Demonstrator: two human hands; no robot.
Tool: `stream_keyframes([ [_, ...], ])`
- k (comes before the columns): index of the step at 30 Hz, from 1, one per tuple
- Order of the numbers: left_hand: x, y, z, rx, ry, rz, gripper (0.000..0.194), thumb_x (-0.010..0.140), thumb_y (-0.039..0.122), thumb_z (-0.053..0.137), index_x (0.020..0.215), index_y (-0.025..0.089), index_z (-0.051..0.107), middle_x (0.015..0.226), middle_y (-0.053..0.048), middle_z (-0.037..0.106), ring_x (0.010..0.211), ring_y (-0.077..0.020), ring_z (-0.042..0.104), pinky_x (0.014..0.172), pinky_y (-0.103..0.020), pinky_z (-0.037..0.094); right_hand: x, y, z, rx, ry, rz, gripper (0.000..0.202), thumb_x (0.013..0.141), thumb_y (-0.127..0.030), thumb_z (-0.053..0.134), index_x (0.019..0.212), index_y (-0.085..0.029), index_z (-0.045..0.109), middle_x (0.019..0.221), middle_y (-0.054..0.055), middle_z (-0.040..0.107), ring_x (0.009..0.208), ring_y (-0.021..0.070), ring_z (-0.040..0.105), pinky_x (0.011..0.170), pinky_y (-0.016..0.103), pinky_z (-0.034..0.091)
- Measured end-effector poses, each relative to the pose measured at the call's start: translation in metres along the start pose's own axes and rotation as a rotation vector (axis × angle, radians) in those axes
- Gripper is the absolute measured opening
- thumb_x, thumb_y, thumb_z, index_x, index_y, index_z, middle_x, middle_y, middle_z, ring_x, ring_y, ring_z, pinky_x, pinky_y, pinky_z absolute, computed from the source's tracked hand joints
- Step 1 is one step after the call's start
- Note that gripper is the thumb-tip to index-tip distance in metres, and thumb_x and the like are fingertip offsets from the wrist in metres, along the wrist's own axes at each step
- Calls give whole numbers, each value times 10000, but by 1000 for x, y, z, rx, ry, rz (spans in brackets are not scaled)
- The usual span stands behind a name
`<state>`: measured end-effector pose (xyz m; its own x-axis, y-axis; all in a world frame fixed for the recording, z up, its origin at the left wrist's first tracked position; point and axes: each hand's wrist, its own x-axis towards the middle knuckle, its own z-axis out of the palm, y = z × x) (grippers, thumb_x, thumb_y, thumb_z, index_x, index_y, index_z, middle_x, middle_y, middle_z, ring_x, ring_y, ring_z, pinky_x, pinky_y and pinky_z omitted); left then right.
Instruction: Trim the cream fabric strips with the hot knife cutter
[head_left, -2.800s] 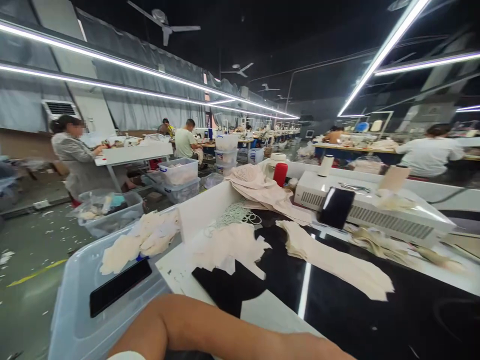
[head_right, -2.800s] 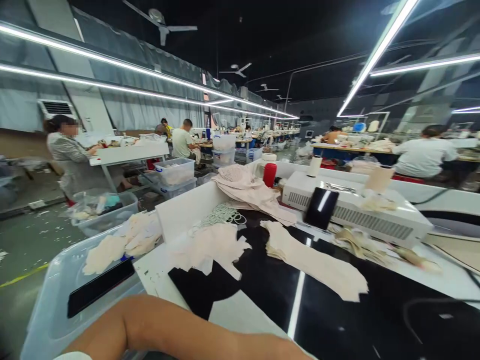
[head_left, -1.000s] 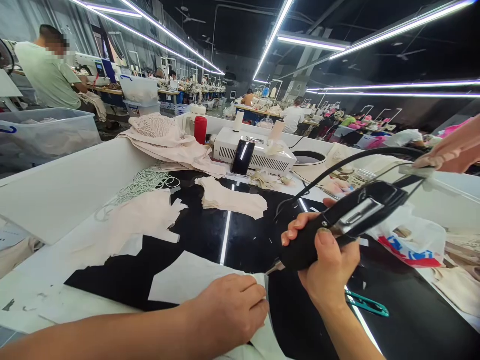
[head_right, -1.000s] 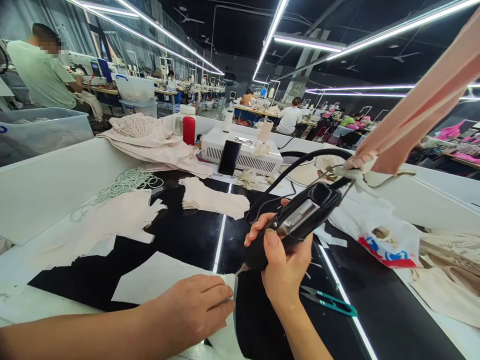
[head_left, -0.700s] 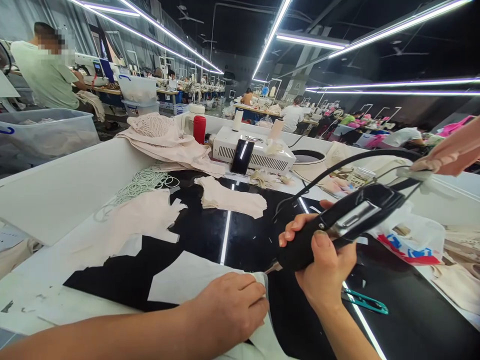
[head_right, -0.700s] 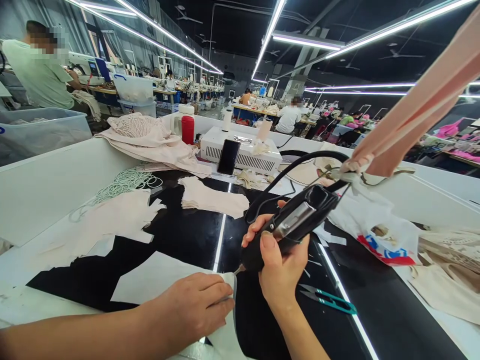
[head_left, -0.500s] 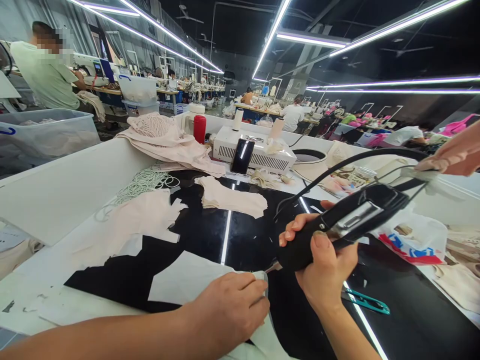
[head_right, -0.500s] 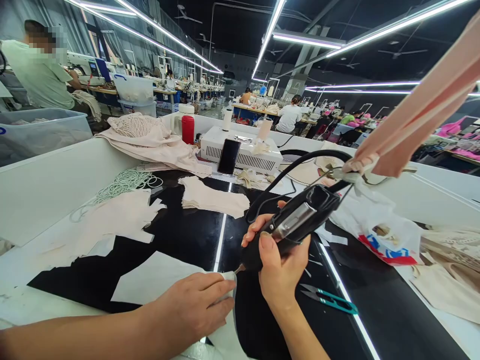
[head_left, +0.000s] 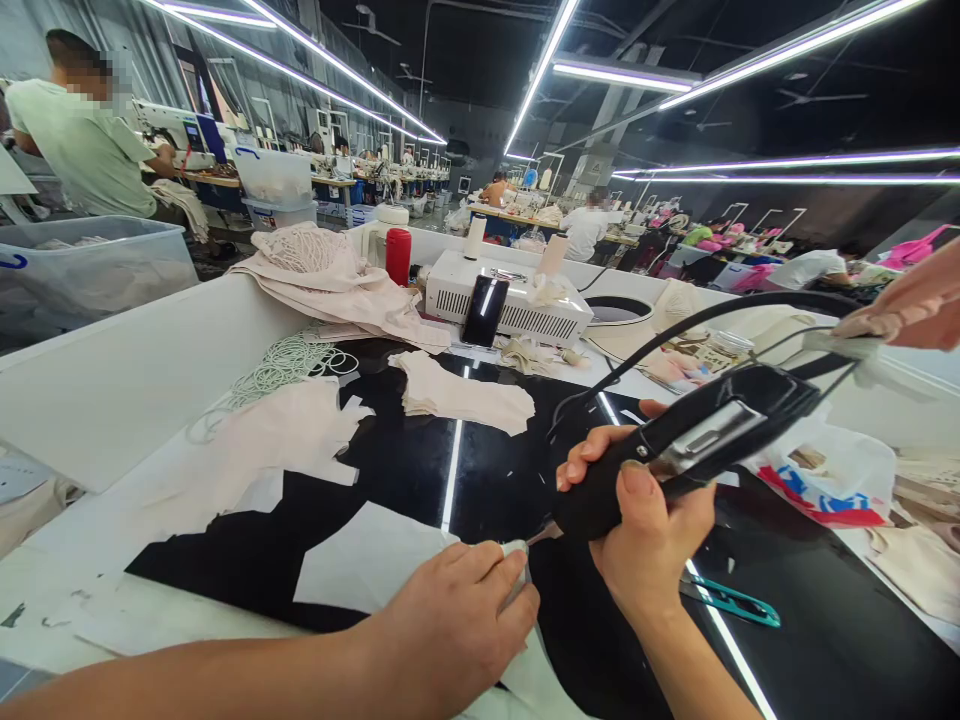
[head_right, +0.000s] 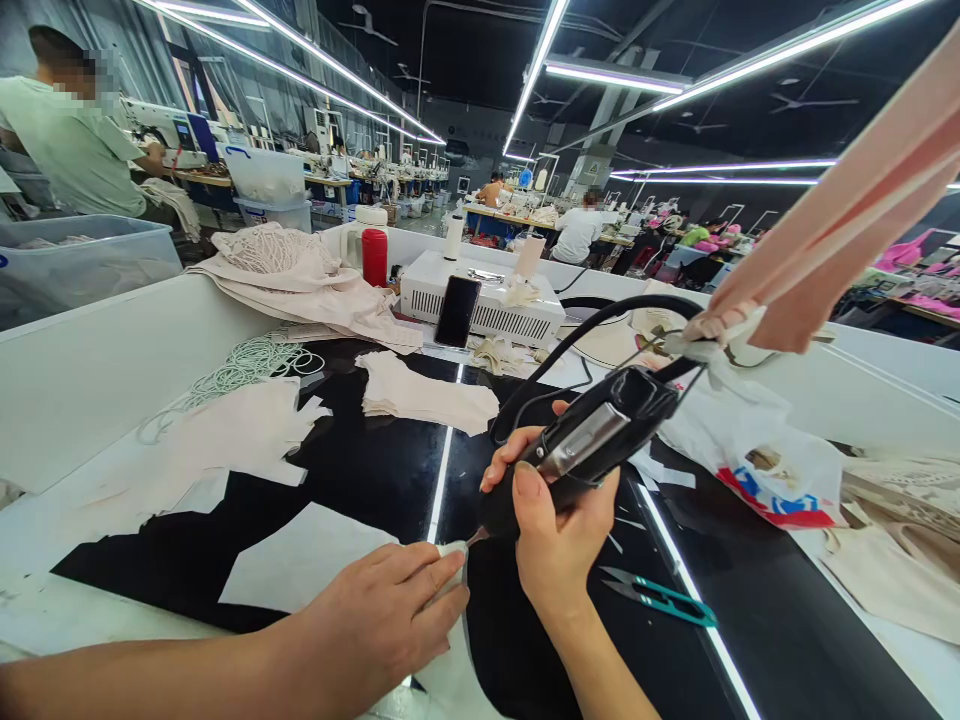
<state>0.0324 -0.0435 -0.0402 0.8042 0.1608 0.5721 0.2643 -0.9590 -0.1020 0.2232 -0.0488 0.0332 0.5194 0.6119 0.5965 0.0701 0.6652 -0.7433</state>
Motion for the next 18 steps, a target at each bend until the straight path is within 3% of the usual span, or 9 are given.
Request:
stream_keyframes([
  [7,-3,-1,4,31,-18,14,320,1188,383,614,1293,111,747,1351,-70,789,1113,-188,706,879,-304,556,1,-1,2,-17,9,10,466,952,-414,896,1318,-290,635,880,-40,705,637,159,674,553,304,626],
  [11,-3,-3,7,30,-102,43,378,1156,442,674,1310,106,755,1381,-92,782,1136,-201,713,877,-308,577,1,-1,2,-19,20,14,470,948,-410,892,1320,-289,631,881,-38,704,637,158,672,553,305,622],
  [18,-4,-6,8,40,-142,92,350,1158,420,672,1292,114,777,1390,-95,778,1148,-199,720,935,-298,587,4,-3,5,-15,47,17,465,920,-387,907,1295,-291,649,856,-43,710,619,163,675,541,308,622],
])
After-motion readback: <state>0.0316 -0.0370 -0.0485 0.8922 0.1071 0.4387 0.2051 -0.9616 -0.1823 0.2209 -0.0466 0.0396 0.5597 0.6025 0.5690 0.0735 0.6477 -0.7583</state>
